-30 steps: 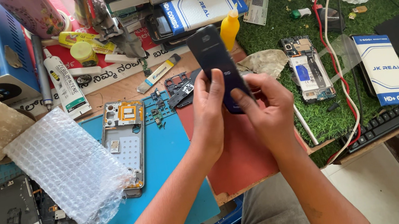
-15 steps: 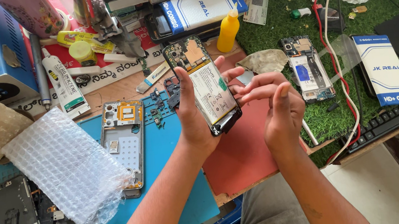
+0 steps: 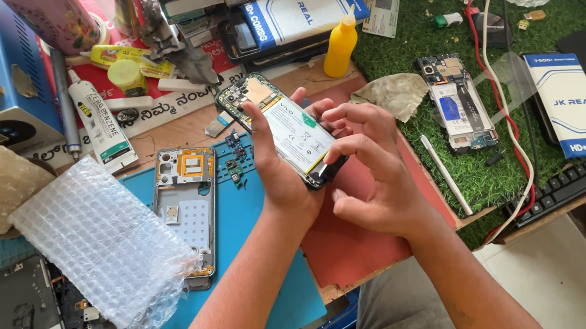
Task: The person applies adhesive from a tube along the edge of a phone back cover, then inserts the battery into the phone body and presses the back cover onto the phone, pressing along its edges to seal it closed.
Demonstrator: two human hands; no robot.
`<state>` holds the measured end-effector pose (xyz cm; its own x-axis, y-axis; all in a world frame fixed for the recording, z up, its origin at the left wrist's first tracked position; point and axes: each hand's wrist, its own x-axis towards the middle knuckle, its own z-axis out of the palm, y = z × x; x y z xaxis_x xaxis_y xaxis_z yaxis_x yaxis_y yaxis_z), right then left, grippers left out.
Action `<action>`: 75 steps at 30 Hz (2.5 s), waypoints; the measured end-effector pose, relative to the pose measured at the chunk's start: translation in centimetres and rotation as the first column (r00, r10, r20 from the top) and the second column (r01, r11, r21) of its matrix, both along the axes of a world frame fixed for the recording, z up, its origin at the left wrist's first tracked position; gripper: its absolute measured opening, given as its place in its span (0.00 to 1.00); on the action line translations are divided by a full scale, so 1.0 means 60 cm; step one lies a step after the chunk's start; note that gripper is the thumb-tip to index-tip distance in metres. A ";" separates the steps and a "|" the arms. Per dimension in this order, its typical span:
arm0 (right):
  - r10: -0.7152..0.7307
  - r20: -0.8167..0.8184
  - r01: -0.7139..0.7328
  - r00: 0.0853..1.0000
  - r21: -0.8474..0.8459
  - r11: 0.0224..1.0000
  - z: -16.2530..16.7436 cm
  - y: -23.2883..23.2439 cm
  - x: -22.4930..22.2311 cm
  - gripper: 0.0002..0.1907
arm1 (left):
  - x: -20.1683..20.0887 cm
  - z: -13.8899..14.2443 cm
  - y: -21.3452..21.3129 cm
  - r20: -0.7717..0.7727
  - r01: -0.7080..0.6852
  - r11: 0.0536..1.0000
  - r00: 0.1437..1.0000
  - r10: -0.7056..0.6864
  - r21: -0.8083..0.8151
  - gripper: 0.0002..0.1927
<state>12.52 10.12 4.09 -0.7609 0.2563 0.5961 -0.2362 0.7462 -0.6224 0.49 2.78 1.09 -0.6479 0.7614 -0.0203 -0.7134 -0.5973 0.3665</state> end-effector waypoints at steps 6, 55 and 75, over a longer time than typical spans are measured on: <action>-0.014 -0.018 0.012 1.000 -0.115 0.993 -0.012 0.008 0.002 0.15 | 0.006 -0.002 0.001 -0.030 0.027 1.000 0.999 -0.028 -0.011 0.50; -0.507 -0.190 0.322 0.841 -0.577 0.750 -0.042 0.035 0.011 0.12 | 0.079 -0.019 0.022 -0.158 0.334 0.930 0.921 -0.357 -0.154 0.45; -0.462 -0.274 0.205 0.844 -0.631 0.748 -0.056 0.045 0.009 0.10 | 0.074 -0.031 0.033 -0.088 0.251 0.960 0.961 -0.262 -0.122 0.43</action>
<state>13.05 12.80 0.72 -0.2936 0.8274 0.4788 -0.3555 0.3705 -0.8581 4.93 4.74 -0.78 -0.4340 0.8992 -0.0561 -0.7929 -0.3517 0.4977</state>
